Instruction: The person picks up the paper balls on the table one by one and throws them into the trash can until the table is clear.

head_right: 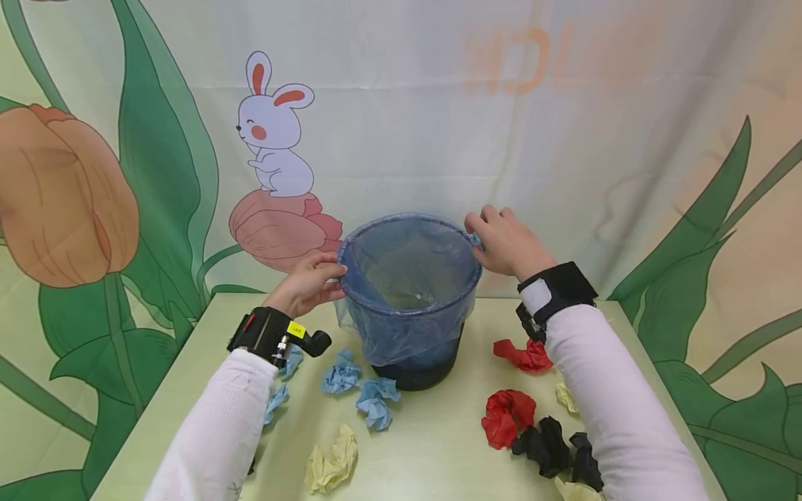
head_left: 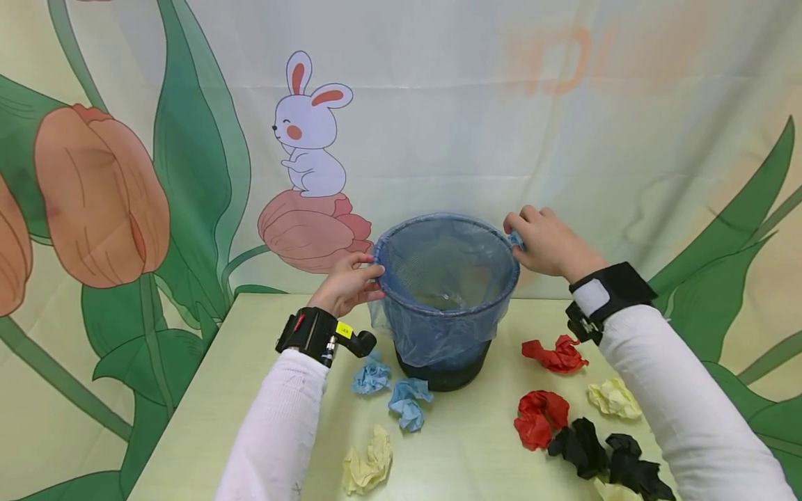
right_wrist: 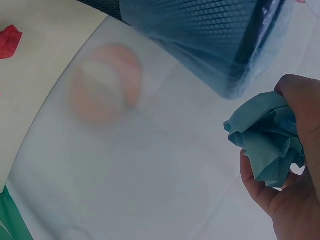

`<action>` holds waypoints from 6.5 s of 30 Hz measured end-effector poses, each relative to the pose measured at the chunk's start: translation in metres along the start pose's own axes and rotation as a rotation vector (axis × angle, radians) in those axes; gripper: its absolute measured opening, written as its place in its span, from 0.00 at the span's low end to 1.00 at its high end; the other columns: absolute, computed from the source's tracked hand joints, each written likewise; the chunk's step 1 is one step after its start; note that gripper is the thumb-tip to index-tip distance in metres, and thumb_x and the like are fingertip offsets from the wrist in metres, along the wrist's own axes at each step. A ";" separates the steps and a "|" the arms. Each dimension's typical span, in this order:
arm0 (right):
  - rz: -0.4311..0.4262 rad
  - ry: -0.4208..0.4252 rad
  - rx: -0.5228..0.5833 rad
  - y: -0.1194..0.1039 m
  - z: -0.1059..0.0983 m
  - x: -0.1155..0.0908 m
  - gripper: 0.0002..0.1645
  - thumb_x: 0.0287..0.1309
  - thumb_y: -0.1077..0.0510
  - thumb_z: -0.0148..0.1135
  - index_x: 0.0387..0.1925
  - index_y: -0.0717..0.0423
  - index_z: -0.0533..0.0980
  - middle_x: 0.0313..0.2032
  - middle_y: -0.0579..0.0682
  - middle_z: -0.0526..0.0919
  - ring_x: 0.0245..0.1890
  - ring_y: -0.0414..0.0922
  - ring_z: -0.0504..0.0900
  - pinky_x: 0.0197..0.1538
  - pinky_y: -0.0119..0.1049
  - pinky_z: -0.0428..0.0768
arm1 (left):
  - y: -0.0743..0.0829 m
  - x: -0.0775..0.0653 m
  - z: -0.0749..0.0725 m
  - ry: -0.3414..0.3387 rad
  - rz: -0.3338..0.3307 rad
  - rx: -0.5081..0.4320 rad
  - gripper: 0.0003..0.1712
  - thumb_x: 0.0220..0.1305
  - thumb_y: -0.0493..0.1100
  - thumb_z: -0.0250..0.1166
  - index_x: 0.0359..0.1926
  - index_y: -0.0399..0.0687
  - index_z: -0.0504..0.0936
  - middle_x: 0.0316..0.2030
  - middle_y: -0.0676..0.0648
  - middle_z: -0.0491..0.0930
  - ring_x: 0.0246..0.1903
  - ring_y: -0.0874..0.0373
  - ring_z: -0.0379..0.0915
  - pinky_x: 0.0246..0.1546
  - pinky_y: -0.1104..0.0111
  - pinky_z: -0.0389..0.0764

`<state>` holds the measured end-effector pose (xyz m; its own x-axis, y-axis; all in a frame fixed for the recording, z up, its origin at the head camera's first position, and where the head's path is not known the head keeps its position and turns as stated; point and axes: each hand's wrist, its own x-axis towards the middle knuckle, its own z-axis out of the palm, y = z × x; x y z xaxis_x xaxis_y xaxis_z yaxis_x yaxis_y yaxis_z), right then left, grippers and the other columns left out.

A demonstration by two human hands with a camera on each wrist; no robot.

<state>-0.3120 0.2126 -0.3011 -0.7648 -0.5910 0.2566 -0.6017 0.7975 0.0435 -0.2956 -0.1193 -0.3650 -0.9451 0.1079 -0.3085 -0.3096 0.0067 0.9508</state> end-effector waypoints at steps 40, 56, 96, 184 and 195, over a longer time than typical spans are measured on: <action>-0.267 0.008 0.092 -0.074 0.006 0.022 0.19 0.57 0.55 0.61 0.49 0.54 0.69 0.41 0.53 0.71 0.38 0.51 0.69 0.44 0.44 0.71 | -0.001 0.000 -0.001 -0.021 0.010 -0.010 0.24 0.66 0.38 0.54 0.61 0.45 0.59 0.58 0.43 0.60 0.30 0.56 0.66 0.33 0.70 0.82; -0.266 0.006 0.101 -0.070 0.010 0.022 0.43 0.55 0.48 0.63 0.68 0.49 0.55 0.62 0.56 0.64 0.60 0.56 0.65 0.59 0.51 0.69 | 0.000 0.000 -0.002 -0.020 0.005 -0.001 0.23 0.66 0.39 0.55 0.60 0.45 0.59 0.58 0.44 0.60 0.31 0.56 0.66 0.34 0.69 0.82; 0.182 0.038 -0.008 -0.003 0.017 -0.010 0.29 0.62 0.44 0.52 0.61 0.51 0.65 0.49 0.58 0.71 0.47 0.58 0.71 0.37 0.53 0.76 | -0.001 0.001 -0.001 -0.011 0.009 -0.004 0.23 0.66 0.39 0.55 0.60 0.45 0.60 0.55 0.44 0.62 0.32 0.56 0.66 0.34 0.70 0.82; 0.191 -0.445 0.318 -0.048 0.174 -0.152 0.38 0.45 0.48 0.69 0.59 0.51 0.67 0.59 0.61 0.64 0.58 0.65 0.63 0.51 0.59 0.73 | 0.005 -0.002 0.003 0.026 -0.009 0.043 0.25 0.65 0.38 0.56 0.60 0.45 0.59 0.41 0.45 0.64 0.25 0.58 0.68 0.27 0.72 0.82; 0.172 -0.570 0.250 -0.053 0.192 -0.158 0.42 0.41 0.47 0.70 0.59 0.50 0.67 0.60 0.59 0.65 0.57 0.62 0.65 0.48 0.61 0.74 | 0.006 -0.001 0.004 0.042 -0.010 0.074 0.24 0.65 0.37 0.56 0.60 0.44 0.60 0.46 0.44 0.65 0.25 0.58 0.68 0.28 0.71 0.82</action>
<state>-0.2029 0.2405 -0.5293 -0.8159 -0.4842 -0.3159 -0.4430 0.8747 -0.1966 -0.2960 -0.1156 -0.3587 -0.9461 0.0653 -0.3171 -0.3117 0.0813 0.9467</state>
